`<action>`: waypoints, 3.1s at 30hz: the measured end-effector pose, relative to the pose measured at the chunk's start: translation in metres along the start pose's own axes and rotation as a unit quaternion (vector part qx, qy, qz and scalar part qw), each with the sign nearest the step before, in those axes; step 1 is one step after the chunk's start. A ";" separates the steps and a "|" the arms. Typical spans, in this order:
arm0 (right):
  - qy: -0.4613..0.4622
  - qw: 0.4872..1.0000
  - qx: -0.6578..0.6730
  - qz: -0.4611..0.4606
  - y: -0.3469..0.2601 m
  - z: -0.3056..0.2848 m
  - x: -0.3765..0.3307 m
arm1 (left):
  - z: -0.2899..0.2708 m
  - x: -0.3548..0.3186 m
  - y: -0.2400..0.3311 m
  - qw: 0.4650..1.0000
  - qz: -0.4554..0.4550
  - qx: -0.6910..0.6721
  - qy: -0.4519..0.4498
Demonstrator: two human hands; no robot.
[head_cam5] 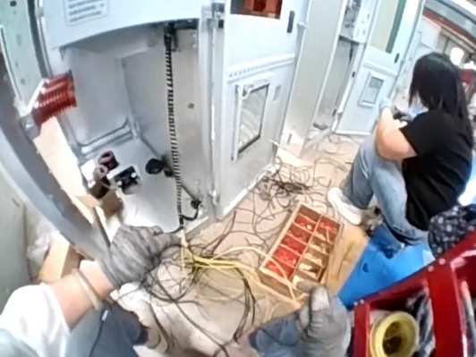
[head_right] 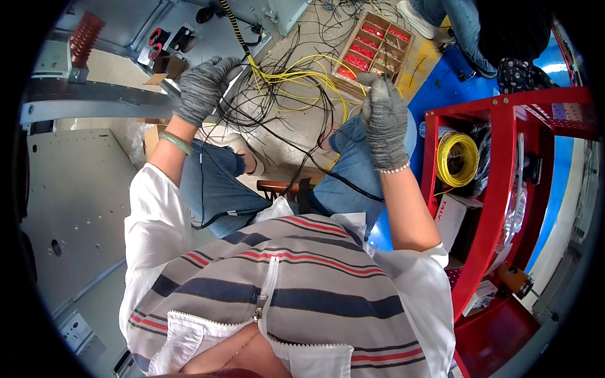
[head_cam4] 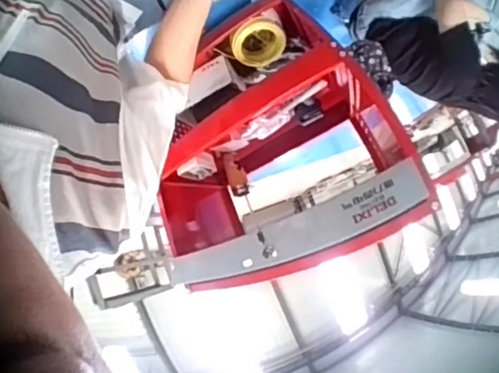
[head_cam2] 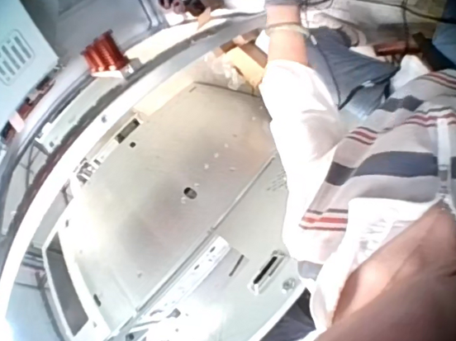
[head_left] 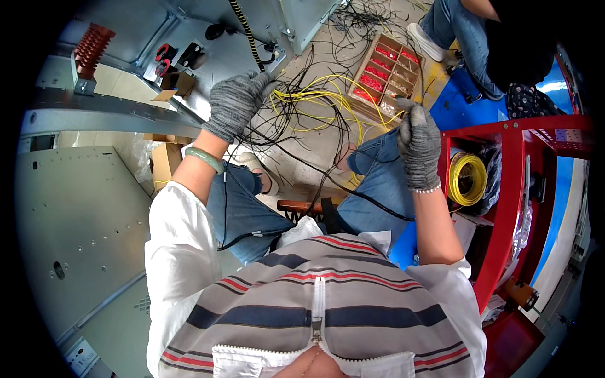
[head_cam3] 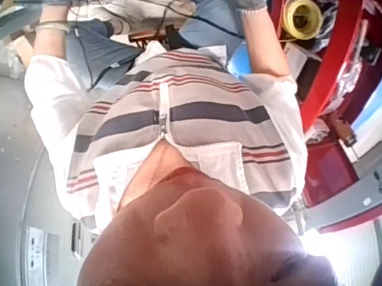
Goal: The person sits on the floor and organizes a bundle of black and yellow wires. They use a handheld tool to strip or cut wire ends, then separate and align the wires by hand.
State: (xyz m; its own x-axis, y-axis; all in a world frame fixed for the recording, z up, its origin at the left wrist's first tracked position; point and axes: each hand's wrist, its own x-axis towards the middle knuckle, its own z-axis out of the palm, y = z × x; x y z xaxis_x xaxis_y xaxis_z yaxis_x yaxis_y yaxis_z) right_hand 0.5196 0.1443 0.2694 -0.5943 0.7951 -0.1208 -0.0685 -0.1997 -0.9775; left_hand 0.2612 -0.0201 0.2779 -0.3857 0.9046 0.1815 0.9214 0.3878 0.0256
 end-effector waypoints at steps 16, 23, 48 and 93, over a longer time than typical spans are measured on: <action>0.047 0.995 0.072 -0.040 0.014 0.023 -0.019 | -0.045 0.032 -0.005 0.921 -0.136 -0.362 0.054; -0.183 0.969 -0.160 0.037 0.021 -0.006 -0.058 | -0.045 0.022 -0.036 0.885 -0.260 -0.386 -0.023; -0.069 0.878 0.450 0.148 0.037 0.024 -0.063 | -0.090 -0.024 0.067 0.867 0.034 -0.492 -0.071; -0.088 0.887 0.049 0.450 0.098 0.071 -0.061 | 0.028 -0.081 0.054 0.546 -0.222 -0.739 -0.327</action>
State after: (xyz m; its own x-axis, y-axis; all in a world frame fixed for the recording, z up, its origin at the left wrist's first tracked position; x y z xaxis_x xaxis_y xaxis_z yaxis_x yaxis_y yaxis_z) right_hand 0.4921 0.0352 0.1929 -0.5599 0.1886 -0.8068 0.4324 -0.7641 -0.4787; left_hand 0.3411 -0.0677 0.2369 -0.0761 0.8373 -0.5414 -0.4242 0.4642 0.7775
